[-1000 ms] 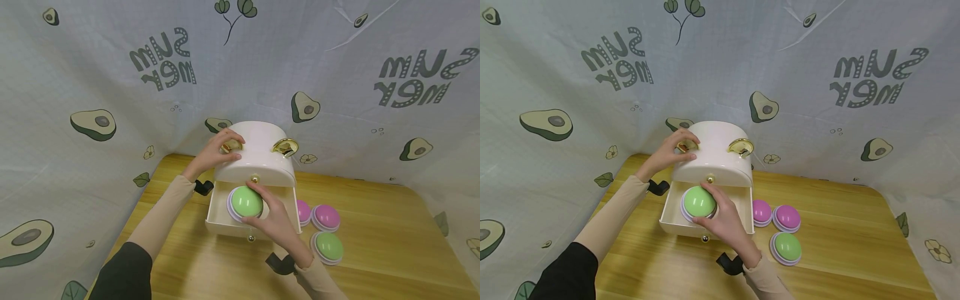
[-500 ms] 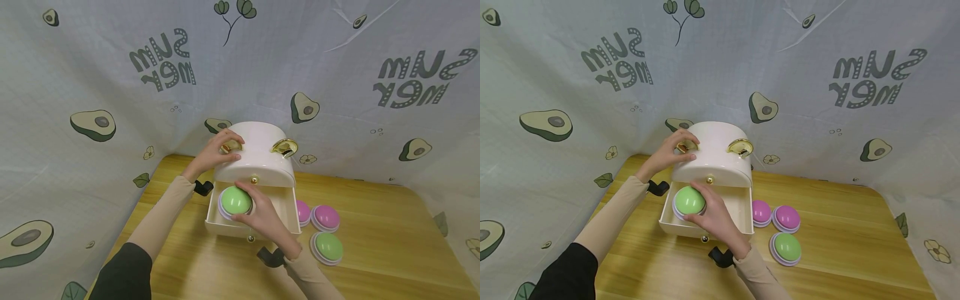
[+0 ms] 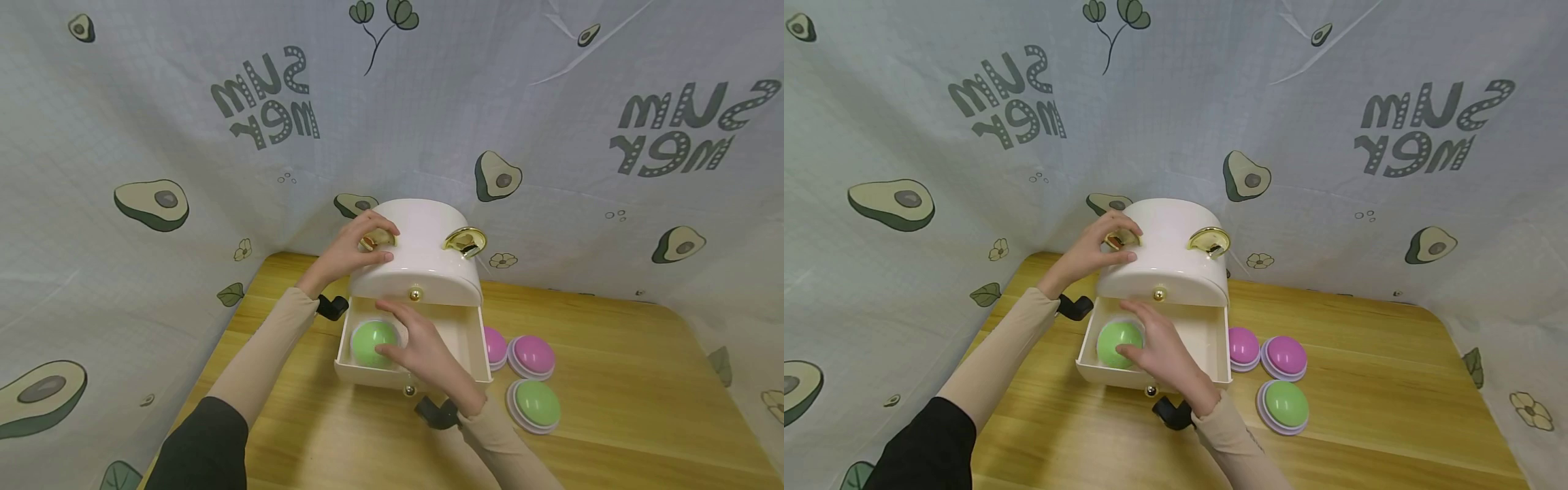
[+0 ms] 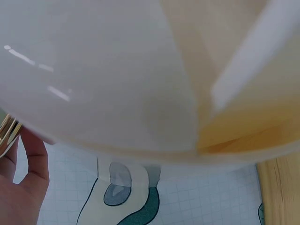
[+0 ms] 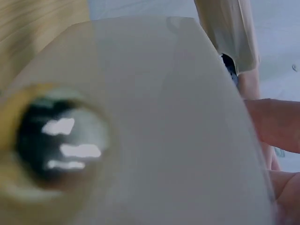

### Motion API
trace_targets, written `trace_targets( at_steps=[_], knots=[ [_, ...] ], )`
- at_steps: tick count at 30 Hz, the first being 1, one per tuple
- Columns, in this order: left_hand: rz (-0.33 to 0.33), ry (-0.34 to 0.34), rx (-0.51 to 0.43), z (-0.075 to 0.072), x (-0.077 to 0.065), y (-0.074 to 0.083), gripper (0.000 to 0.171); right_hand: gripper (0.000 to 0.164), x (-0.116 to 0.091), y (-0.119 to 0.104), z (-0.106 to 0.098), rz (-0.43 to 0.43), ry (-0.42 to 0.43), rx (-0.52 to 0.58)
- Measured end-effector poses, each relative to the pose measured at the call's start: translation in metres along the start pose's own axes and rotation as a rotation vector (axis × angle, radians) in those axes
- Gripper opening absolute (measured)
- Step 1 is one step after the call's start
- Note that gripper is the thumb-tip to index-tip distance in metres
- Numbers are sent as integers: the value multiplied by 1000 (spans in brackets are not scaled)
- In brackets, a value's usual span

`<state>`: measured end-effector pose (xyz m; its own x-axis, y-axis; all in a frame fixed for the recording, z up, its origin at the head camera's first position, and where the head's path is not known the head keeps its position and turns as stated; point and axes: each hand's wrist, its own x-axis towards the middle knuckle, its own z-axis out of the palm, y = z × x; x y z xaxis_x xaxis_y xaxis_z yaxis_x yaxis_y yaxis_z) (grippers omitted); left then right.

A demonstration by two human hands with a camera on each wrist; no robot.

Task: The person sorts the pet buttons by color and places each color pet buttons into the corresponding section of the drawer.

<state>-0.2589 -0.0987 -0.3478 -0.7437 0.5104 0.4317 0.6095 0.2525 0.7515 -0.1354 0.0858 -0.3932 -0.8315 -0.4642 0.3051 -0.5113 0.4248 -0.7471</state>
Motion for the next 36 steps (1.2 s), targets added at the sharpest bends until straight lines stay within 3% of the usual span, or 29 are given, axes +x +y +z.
trace_targets(
  at_steps=[19,36],
  knots=[
    [3,8,10,1,0,2,31,53,2,2,-1,-1,-109,62],
    [-16,11,-1,1,0,1,32,50,-31,2,-50,-41,113,238]
  ],
)
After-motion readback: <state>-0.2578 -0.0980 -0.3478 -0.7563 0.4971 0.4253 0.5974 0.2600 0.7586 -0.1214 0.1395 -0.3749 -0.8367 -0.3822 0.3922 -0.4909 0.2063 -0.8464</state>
